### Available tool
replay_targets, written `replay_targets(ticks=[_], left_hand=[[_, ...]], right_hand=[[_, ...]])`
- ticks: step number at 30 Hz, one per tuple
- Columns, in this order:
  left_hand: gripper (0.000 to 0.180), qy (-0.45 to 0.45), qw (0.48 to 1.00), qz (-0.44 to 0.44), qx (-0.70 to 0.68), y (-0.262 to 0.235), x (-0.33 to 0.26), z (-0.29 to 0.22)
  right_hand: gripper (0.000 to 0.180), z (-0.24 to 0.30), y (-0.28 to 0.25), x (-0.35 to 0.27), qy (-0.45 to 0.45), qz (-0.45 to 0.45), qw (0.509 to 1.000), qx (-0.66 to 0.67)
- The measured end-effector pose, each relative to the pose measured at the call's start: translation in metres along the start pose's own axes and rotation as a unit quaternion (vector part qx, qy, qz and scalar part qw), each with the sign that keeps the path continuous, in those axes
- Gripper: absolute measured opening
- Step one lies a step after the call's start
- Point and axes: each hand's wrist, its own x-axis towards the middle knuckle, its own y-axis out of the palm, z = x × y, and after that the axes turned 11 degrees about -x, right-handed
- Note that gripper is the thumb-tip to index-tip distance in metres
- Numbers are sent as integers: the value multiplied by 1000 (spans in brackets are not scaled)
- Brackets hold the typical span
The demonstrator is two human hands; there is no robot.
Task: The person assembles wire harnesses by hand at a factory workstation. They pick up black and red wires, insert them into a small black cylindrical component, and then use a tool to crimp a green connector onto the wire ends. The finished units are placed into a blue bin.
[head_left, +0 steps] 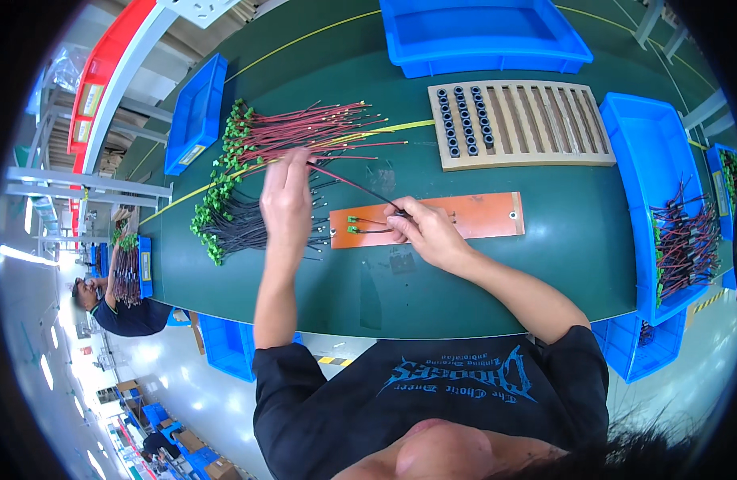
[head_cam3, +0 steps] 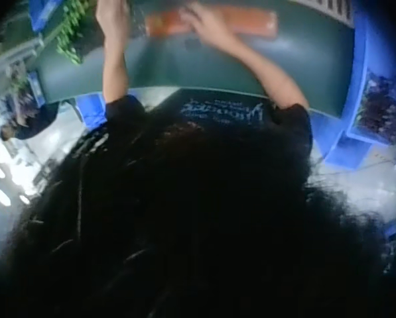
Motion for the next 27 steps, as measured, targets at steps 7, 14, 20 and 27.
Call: replay_targets(ticks=[7, 14, 20, 27], left_hand=[[17, -334, 713, -84, -610, 76, -55, -69], [14, -320, 744, -104, -577, 93, -67, -78], [15, -308, 741, -113, -586, 102, -72, -74], [15, -269, 741, -118, -604, 105, -71, -72]], right_hand=[[12, -9, 5, -6, -57, 2, 998, 10], [16, -6, 0, -7, -93, -27, 989, -111], [19, 37, -28, -8, -212, -11, 895, -393], [15, 15, -64, -2, -46, -24, 962, -268]])
